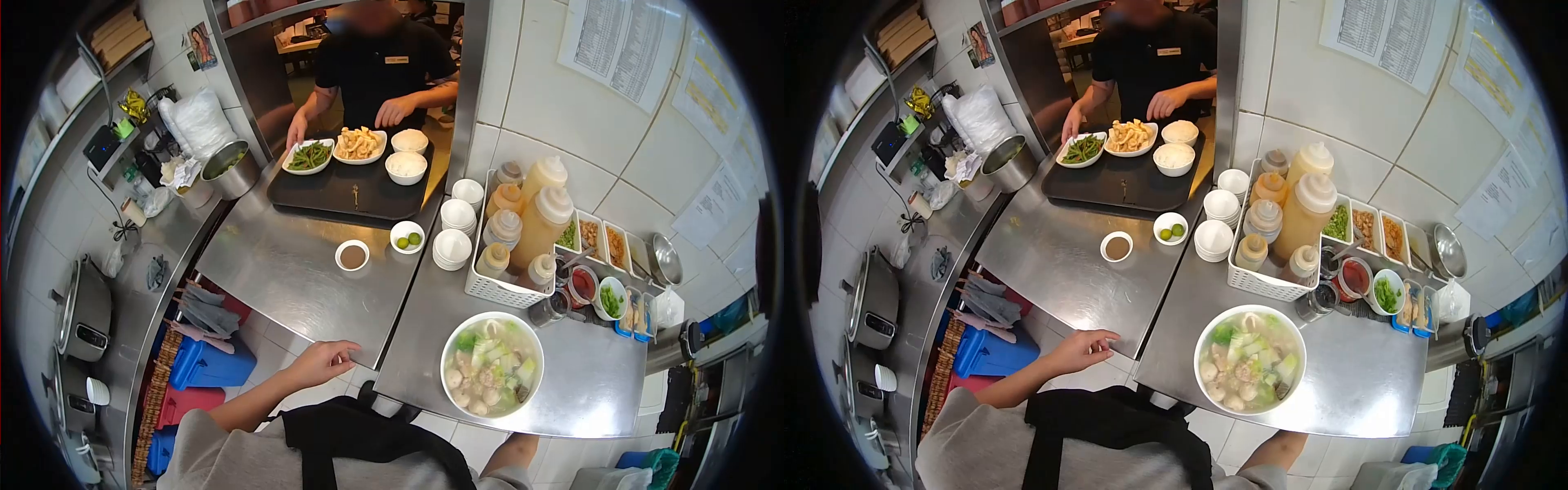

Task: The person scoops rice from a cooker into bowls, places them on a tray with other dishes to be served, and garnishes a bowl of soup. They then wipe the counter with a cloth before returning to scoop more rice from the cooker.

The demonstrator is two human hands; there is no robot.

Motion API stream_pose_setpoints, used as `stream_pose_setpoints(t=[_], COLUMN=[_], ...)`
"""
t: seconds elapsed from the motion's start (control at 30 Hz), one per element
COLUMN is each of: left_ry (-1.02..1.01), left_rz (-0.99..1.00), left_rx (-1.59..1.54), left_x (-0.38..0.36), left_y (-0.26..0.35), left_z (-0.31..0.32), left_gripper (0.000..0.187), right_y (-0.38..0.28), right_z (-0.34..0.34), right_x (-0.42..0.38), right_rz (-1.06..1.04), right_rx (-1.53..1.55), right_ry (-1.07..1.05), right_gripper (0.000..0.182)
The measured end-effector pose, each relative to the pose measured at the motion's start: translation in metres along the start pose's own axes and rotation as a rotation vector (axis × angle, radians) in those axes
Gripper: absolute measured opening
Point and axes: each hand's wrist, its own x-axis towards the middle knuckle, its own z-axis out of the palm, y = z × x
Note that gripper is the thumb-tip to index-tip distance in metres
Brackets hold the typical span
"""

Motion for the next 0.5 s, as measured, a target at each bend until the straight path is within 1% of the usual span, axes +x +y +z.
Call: stream_pose_setpoints(t=[0.17,0.23,0.3,0.33,0.37,0.4,0.43,0.5], left_ry=[-0.02,-0.026,-0.047,-0.072,-0.086,-0.07,-0.073,-0.109], left_rz=[0.053,0.079,0.068,0.074,0.067,0.059,0.068,0.098], left_rx=[0.006,0.009,-0.011,-0.017,-0.084,-0.138,-0.163,-0.201], left_x=[0.005,0.005,0.006,0.009,0.004,0.004,0.003,0.003], left_y=[-0.007,-0.009,-0.012,-0.012,-0.015,-0.016,-0.018,-0.024], left_z=[0.0,-0.002,-0.002,-0.004,-0.004,-0.004,-0.003,-0.001], left_gripper=[0.034,0.035,0.036,0.036,0.036,0.036,0.035,0.033], right_y=[-0.014,-0.02,-0.033,-0.036,-0.039,-0.038,-0.032,0.0], right_z=[0.005,0.0,-0.011,-0.025,-0.053,-0.076,-0.108,-0.182], right_x=[-0.002,-0.005,-0.015,-0.021,-0.033,-0.047,-0.063,-0.072], right_rz=[-0.142,-0.239,-0.387,-0.48,-0.608,-0.673,-0.639,-0.655], right_rx=[0.053,0.075,0.075,0.067,-0.003,-0.115,-0.425,-0.528], right_ry=[0.116,0.181,0.277,0.345,0.448,0.53,0.635,0.767], right_gripper=[0.027,0.027,0.028,0.028,0.028,0.028,0.037,0.042])
